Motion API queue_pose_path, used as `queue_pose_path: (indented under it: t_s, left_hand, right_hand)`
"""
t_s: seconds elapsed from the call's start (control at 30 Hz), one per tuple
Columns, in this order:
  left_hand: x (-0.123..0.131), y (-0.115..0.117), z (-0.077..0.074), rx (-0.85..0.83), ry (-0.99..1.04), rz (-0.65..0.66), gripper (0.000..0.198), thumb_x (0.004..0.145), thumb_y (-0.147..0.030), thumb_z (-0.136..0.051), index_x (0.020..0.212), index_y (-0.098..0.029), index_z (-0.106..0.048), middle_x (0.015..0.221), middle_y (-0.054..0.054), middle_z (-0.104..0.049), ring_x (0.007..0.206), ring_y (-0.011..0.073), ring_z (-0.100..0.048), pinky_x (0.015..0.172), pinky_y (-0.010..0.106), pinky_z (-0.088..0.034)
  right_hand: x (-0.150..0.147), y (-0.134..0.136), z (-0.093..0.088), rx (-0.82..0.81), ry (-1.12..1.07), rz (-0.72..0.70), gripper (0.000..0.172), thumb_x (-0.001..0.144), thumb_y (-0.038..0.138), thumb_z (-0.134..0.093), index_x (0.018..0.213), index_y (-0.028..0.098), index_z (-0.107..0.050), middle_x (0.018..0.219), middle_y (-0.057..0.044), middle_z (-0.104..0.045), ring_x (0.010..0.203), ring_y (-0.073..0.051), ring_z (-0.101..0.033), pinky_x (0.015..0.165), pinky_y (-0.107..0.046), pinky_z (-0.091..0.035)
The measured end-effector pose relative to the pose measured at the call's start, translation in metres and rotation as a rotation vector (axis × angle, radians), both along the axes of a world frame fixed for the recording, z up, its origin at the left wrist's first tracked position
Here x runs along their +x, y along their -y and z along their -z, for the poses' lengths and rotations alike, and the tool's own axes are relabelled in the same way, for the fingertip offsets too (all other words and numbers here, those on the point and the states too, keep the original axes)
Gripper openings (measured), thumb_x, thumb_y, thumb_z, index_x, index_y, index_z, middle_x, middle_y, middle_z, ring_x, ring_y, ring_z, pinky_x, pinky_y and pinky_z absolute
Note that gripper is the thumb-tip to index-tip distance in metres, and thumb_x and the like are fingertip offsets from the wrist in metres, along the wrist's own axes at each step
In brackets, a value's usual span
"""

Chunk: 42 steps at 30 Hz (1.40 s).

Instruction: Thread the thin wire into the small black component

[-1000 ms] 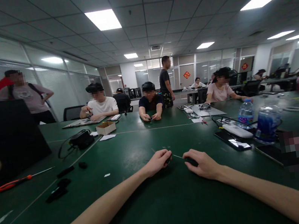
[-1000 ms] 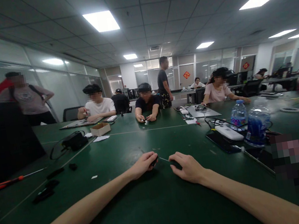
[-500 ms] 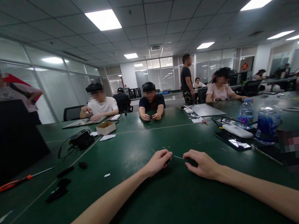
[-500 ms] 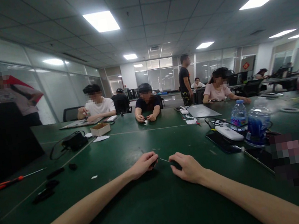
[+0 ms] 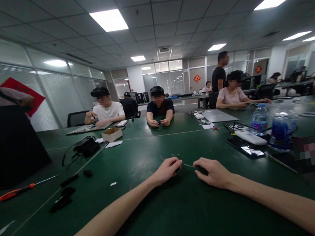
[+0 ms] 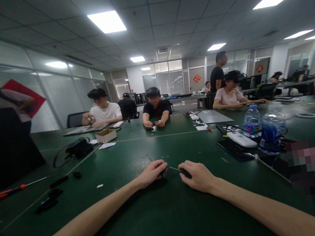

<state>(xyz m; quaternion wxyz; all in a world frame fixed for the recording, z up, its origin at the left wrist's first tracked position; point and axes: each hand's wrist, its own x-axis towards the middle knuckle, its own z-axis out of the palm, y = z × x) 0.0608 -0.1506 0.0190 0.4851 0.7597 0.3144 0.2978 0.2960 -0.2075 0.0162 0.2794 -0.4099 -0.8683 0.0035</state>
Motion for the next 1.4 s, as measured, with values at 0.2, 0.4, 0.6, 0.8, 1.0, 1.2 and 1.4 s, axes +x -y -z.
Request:
queue_pose_path:
  t_s: [0.2, 0.4, 0.6, 0.8, 1.0, 1.2, 1.4]
  left_hand:
    - [0.0014, -0.0011, 0.0022, 0.018, -0.021, -0.018, 0.044, 0.081, -0.059, -0.043, 0.081, -0.015, -0.051, 0.069, -0.002, -0.044, 0.056, 0.0078, -0.04, 0.051, 0.02, -0.033]
    - [0.0004, -0.0014, 0.0024, 0.016, -0.018, -0.005, 0.044, 0.081, -0.059, -0.043, 0.081, -0.015, -0.05, 0.068, -0.003, -0.043, 0.055, 0.0078, -0.04, 0.051, 0.02, -0.033]
    - [0.0, -0.0003, 0.0005, 0.008, -0.033, -0.021, 0.046, 0.08, -0.06, -0.043, 0.083, -0.015, -0.052, 0.073, -0.002, -0.045, 0.058, 0.008, -0.041, 0.052, 0.021, -0.035]
    - [-0.0007, 0.0003, -0.0002, 0.012, -0.02, 0.001, 0.045, 0.081, -0.058, -0.043, 0.083, -0.014, -0.052, 0.073, -0.001, -0.047, 0.058, 0.0081, -0.042, 0.052, 0.021, -0.035]
    - [-0.0002, 0.0007, -0.0006, 0.007, -0.015, 0.003, 0.044, 0.082, -0.057, -0.043, 0.083, -0.014, -0.053, 0.073, -0.001, -0.047, 0.058, 0.008, -0.042, 0.052, 0.021, -0.034]
    - [0.0004, -0.0001, 0.0007, 0.02, -0.021, -0.008, 0.044, 0.082, -0.058, -0.043, 0.081, -0.014, -0.052, 0.068, -0.002, -0.044, 0.055, 0.0077, -0.04, 0.05, 0.02, -0.032]
    - [0.0003, -0.0016, 0.0019, 0.014, -0.016, 0.002, 0.043, 0.082, -0.057, -0.043, 0.082, -0.015, -0.051, 0.069, -0.002, -0.044, 0.055, 0.0076, -0.041, 0.05, 0.02, -0.032]
  right_hand:
    - [-0.0015, 0.0004, -0.0016, 0.008, 0.03, 0.022, 0.021, 0.087, 0.029, -0.049, 0.104, 0.02, -0.056, 0.091, -0.004, -0.059, 0.072, -0.014, -0.055, 0.068, -0.027, -0.045]
    - [-0.0021, 0.0013, -0.0024, -0.008, 0.029, 0.022, 0.02, 0.088, 0.03, -0.048, 0.103, 0.02, -0.057, 0.089, -0.003, -0.059, 0.071, -0.014, -0.055, 0.066, -0.026, -0.044]
    - [-0.0016, 0.0012, -0.0023, -0.018, 0.024, 0.015, 0.02, 0.089, 0.031, -0.047, 0.103, 0.02, -0.057, 0.089, -0.003, -0.06, 0.071, -0.013, -0.055, 0.067, -0.026, -0.045]
    - [-0.0016, 0.0002, -0.0023, -0.015, 0.022, 0.01, 0.021, 0.09, 0.031, -0.047, 0.103, 0.02, -0.058, 0.09, -0.004, -0.061, 0.072, -0.014, -0.056, 0.068, -0.027, -0.045]
    - [-0.0017, -0.0006, -0.0017, -0.009, 0.026, 0.001, 0.022, 0.09, 0.032, -0.046, 0.104, 0.02, -0.057, 0.091, -0.004, -0.061, 0.074, -0.015, -0.056, 0.069, -0.027, -0.045]
    - [-0.0019, 0.0003, -0.0019, -0.004, 0.036, 0.006, 0.023, 0.09, 0.031, -0.046, 0.107, 0.02, -0.057, 0.092, -0.005, -0.061, 0.074, -0.015, -0.056, 0.069, -0.027, -0.046]
    - [-0.0015, 0.0005, -0.0025, 0.0, 0.052, -0.02, 0.029, 0.091, 0.031, -0.044, 0.115, 0.021, -0.055, 0.096, -0.006, -0.061, 0.078, -0.016, -0.058, 0.073, -0.028, -0.046]
